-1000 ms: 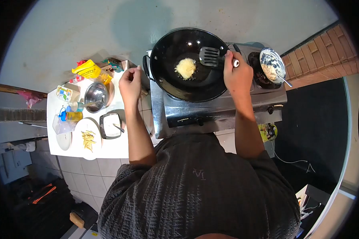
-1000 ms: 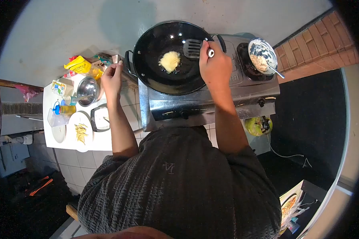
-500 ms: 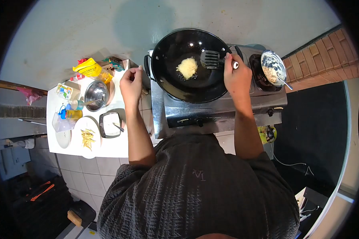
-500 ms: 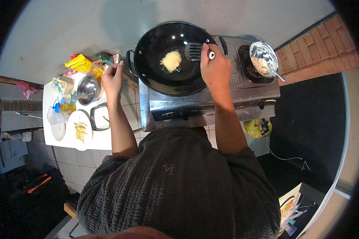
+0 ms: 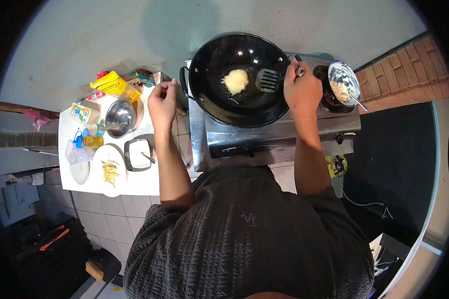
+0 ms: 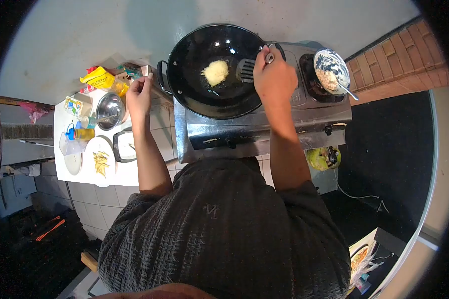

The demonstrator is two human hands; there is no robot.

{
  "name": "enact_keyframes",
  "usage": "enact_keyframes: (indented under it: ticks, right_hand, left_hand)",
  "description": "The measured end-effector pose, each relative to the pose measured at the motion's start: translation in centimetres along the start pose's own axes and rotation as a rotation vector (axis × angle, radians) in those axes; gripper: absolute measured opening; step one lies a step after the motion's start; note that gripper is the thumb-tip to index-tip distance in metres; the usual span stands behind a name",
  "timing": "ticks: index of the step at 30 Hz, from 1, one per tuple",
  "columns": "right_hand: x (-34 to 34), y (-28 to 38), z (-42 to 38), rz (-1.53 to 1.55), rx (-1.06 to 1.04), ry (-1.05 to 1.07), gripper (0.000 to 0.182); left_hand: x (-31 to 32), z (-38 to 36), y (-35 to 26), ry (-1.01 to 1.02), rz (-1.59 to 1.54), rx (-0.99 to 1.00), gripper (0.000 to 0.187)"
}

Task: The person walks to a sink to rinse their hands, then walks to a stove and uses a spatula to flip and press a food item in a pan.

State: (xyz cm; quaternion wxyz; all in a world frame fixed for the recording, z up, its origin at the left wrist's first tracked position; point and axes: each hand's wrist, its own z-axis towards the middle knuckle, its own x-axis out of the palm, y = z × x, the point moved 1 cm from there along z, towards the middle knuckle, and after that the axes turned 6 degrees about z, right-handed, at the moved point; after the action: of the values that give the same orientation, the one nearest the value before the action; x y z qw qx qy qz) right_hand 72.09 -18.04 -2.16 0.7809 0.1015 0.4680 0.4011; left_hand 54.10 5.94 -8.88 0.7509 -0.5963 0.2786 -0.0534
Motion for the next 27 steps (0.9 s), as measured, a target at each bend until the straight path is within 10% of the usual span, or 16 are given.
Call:
enact_keyframes:
  ticks: [27]
  right_hand:
    - [1.9, -0.5, 1.8, 0.363, 0.209, 0.099, 0.036]
  left_hand:
    - [-0.8, 0.3, 1.0, -0.042, -0.029, 0.017, 0.025]
